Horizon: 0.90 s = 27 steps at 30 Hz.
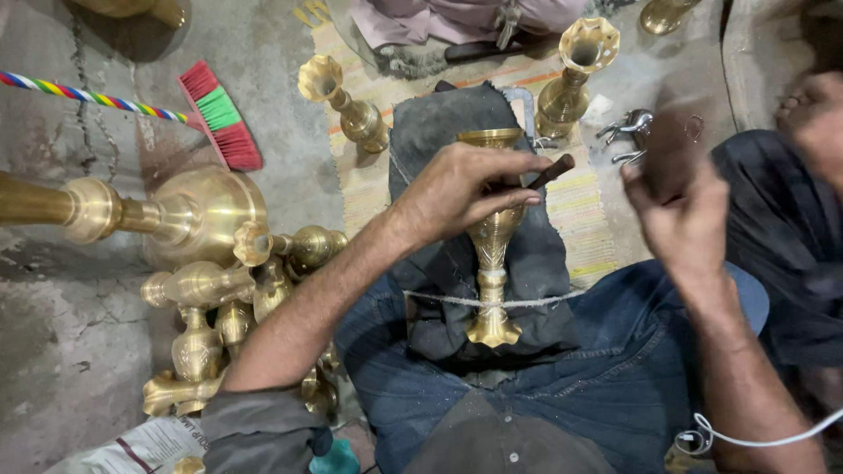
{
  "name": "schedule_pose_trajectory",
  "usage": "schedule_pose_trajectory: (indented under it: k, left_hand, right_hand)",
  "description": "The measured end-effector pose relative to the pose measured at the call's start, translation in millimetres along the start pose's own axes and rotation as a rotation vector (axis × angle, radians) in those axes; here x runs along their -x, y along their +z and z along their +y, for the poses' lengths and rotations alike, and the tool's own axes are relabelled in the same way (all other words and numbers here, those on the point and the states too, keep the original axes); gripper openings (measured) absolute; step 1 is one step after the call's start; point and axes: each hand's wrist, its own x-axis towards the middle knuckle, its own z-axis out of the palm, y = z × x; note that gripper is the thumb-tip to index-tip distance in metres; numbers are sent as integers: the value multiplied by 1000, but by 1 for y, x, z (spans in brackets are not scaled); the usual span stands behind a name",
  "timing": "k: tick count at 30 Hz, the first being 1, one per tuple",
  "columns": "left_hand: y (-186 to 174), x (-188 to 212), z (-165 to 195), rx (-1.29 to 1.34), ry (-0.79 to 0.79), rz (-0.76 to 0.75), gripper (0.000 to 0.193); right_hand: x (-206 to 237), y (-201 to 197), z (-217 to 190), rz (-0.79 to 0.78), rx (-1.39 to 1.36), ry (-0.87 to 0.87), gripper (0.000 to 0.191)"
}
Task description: The person sits cross-legged on the floor holding a chisel against a brass vase resting on a cloth pad, and repeatedly strikes the chisel with a wooden mallet to carve decorative patterns into the metal, repositioning the chisel around the vase surface as they work.
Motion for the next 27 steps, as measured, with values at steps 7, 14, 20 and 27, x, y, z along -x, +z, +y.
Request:
schedule_pose_trajectory:
  k: [7,14,20,27]
  left_hand:
    - [-14,-6,10,-31,202,-83,36]
    - [-22,-19,21,-35,223,-225,34]
    - [-22,-15,14,-2,177,-250,34]
    - [-21,-19,-9,101,196,-95,43]
  right_hand:
    - [24,26,42,219,-69,-182,19]
    - [39,32,49,266,49,-206,20]
    - [42,28,38,264,146,-263,19]
    - [40,31,34,255,-228,-105,18]
